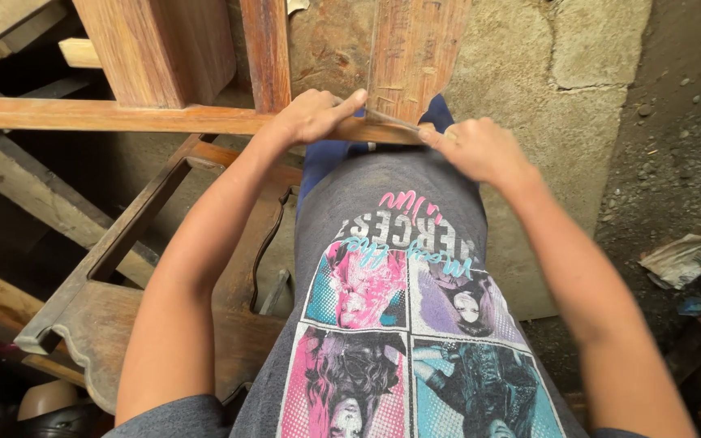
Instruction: The person smooths the wooden frame of a chair using a metal file and a hammer. They repeatedly file the wood and tap it with the hammer to shape or smooth the surface. Finally, they wipe the wood with a cloth.
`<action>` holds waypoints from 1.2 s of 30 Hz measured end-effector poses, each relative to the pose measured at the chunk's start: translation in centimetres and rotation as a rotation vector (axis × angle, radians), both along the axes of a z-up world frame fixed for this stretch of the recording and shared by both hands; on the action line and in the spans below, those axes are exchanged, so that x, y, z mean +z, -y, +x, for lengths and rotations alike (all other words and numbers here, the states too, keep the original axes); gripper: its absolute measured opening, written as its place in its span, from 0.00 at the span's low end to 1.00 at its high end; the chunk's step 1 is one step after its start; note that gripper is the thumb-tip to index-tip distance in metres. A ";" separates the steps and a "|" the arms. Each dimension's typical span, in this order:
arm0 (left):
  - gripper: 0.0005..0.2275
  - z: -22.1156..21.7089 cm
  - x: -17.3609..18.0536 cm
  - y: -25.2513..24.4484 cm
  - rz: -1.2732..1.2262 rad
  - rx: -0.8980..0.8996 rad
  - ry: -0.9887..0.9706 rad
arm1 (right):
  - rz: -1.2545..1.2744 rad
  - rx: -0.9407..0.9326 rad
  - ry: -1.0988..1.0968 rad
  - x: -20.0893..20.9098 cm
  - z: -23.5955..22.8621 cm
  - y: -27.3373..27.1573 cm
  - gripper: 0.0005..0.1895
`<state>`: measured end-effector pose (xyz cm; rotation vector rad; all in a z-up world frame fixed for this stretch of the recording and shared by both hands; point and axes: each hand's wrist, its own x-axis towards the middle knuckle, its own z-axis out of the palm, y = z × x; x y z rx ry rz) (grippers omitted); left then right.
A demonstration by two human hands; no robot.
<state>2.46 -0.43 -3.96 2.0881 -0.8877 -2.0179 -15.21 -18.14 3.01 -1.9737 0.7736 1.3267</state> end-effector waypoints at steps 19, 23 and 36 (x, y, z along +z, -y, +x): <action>0.29 -1.4 2.9 1.8 0.020 -0.125 0.273 | -0.425 0.265 0.490 -3.8 -5.3 -2.1 0.32; 0.33 -1.6 3.0 2.1 -0.018 -0.055 0.282 | -0.545 0.264 0.585 -4.0 -5.5 -2.1 0.29; 0.28 -0.6 3.0 2.1 0.097 0.019 0.047 | -0.083 0.397 0.192 2.0 -1.0 2.7 0.27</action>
